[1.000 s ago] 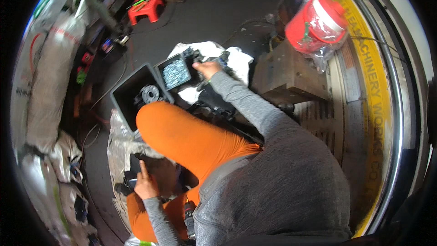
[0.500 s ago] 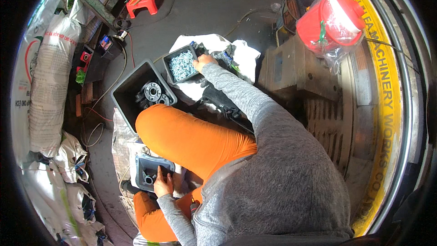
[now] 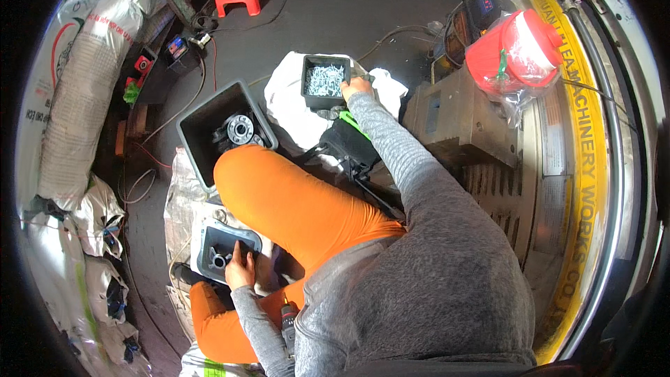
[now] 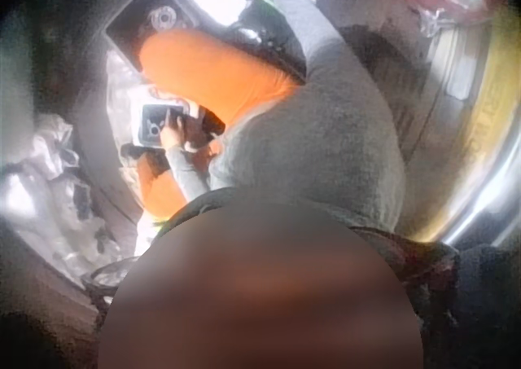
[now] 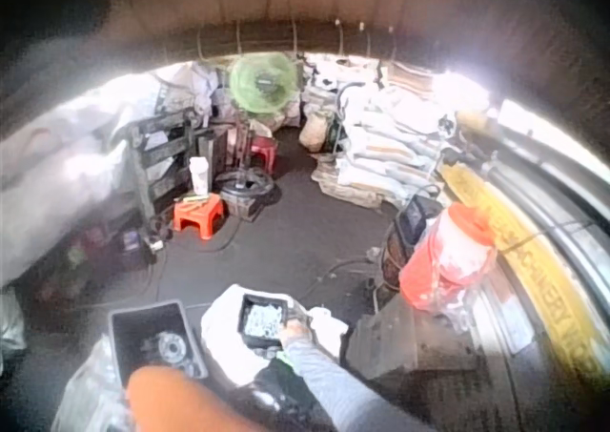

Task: The person sits on the floor and uses a cordless drill to fasten screws into a metal housing component. They repeatedly pick up screws from a nearby tray, align them in the housing, and tighten them with the drill.

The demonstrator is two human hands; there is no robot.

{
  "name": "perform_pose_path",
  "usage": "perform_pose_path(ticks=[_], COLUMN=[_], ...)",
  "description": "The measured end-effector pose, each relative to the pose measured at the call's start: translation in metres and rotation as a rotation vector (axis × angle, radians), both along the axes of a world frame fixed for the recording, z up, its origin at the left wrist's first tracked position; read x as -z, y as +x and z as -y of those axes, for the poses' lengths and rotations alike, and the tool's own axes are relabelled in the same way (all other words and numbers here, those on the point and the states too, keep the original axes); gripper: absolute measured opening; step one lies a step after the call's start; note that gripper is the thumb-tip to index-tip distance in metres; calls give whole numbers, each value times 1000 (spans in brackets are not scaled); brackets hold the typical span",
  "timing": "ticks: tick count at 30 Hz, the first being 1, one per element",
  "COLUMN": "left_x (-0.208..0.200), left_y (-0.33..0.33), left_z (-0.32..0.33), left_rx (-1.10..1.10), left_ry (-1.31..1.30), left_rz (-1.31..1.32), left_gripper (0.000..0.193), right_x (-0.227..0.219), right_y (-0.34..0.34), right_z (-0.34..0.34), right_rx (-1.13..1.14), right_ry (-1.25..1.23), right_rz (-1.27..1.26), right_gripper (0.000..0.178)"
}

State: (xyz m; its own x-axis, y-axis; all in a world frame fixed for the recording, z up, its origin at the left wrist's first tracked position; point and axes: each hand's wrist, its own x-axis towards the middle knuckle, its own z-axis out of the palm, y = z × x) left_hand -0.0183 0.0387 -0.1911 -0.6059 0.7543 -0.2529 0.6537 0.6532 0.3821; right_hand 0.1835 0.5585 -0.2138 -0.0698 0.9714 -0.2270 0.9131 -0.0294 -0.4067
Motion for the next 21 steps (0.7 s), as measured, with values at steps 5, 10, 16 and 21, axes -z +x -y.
perform_pose_path(ticks=[5,10,16,21], left_x=[-2,-7,-21,-37], left_y=[1,4,2,3], left_z=[1,-5,5,17], left_rx=[-54,-57,-72,-172], left_ry=[-1,-101,-51,168], left_rz=[105,62,149,297], left_gripper=[52,53,52,45], right_x=[1,6,-7,-51], right_y=[-7,-16,-14,-13], right_z=[10,0,-7,-4], right_rx=[-42,91,-25,-142], right_ry=[107,32,-66,-63], right_rz=[-84,-63,-1,147], right_gripper=[44,44,64,62])
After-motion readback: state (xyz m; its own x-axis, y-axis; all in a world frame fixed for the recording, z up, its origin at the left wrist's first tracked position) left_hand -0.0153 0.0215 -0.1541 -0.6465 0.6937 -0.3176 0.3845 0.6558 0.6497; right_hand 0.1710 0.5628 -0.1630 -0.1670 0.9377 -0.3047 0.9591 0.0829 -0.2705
